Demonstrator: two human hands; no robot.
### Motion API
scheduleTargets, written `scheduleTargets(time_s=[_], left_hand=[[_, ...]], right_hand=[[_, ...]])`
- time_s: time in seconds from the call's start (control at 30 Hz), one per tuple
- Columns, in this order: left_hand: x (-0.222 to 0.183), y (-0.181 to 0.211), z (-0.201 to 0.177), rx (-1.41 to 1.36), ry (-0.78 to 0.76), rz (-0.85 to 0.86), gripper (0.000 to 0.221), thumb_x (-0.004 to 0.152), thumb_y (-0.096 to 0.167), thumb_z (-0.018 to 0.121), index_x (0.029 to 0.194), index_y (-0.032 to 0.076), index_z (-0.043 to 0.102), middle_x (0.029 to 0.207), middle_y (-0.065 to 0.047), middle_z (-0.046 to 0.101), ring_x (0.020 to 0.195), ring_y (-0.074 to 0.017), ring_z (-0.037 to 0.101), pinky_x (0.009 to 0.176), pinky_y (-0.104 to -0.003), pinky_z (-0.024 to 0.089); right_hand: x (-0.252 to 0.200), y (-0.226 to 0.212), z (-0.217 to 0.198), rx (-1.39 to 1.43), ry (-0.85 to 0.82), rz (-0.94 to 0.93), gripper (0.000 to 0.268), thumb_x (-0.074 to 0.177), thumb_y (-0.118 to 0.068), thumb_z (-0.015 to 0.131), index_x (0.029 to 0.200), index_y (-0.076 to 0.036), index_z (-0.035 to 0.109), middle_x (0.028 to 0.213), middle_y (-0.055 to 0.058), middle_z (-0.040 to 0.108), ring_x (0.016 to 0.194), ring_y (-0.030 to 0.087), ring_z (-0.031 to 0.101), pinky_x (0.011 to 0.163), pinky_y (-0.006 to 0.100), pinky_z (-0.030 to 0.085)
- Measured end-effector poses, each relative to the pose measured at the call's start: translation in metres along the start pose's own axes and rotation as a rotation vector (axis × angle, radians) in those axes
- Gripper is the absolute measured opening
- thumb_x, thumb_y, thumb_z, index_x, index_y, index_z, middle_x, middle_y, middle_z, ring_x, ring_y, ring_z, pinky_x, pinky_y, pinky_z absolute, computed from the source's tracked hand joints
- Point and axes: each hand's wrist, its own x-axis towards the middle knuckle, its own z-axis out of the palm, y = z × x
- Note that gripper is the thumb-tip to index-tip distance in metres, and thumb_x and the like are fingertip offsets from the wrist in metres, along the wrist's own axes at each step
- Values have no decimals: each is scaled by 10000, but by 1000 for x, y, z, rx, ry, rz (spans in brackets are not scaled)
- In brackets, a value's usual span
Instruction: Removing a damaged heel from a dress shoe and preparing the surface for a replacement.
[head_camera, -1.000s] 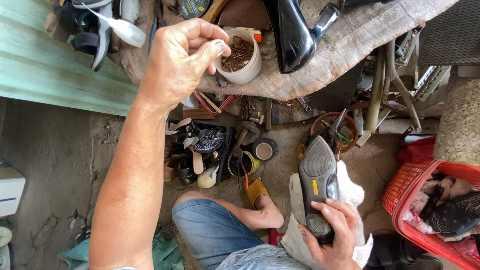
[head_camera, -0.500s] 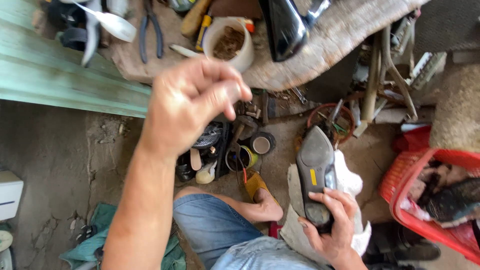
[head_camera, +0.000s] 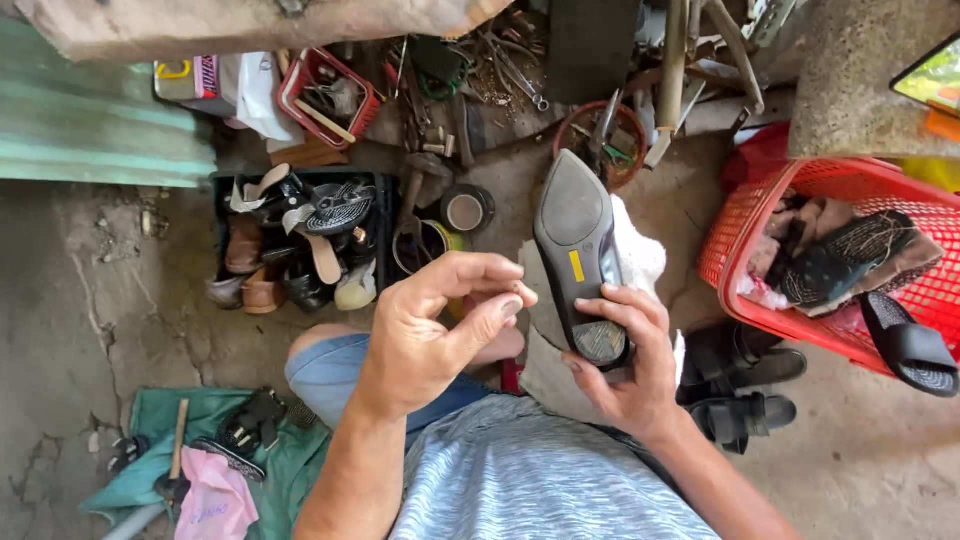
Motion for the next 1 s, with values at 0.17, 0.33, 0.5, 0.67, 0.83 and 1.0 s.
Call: scheduleTargets(time_s=[0.17,0.33,0.5,0.67,0.83,1.0], left_hand=[[-1,7,-7,75,24,70,207,971,45,689,1177,54,676,1019,-98,787,958,-125,740,803,-214,582],[37,56,-50,373,207,268,77,970,36,674,1034,54,712,973,-66,763,874,-134,718,833,-268,607],[102,77,-114,508,277,456,48,1066,-18,594,1089,-42,629,1003,-167,739,761,-166,658,677,-277,606],[153,72,-145,572,331,378,124,1011,-67,670,1085,18,722,966,-66,753,806,-111,682,708,-198,622],[161,72,-147,592,311,297,102,1016,-2,652,1065,49,725,984,-50,749,788,-103,662,716,-212,601],[150,74,-139,251,257,165,25,1057,128,585,1052,110,602,959,-101,792,632,-76,686,489,-144,451]], right_hand=[[-2,14,9,-26,37,-78,501,940,-286,718,1323,-38,511,1248,85,693,1328,279,540,1173,466,446],[-4,22,13,-50,44,-109,532,933,-331,707,1327,-30,516,1258,79,685,1316,283,546,1169,466,452],[-5,28,17,-61,70,-131,534,926,-334,701,1320,-24,519,1239,74,703,1315,279,558,1168,461,447],[-9,37,22,-83,72,-97,553,890,-350,722,1310,-35,546,1246,53,706,1307,267,567,1174,463,439],[-11,42,22,-89,58,-70,581,875,-361,734,1323,-43,544,1255,44,704,1321,254,552,1181,461,429],[-10,40,20,-88,53,-74,564,886,-380,708,1303,-37,546,1236,41,710,1307,253,555,1186,469,425]])
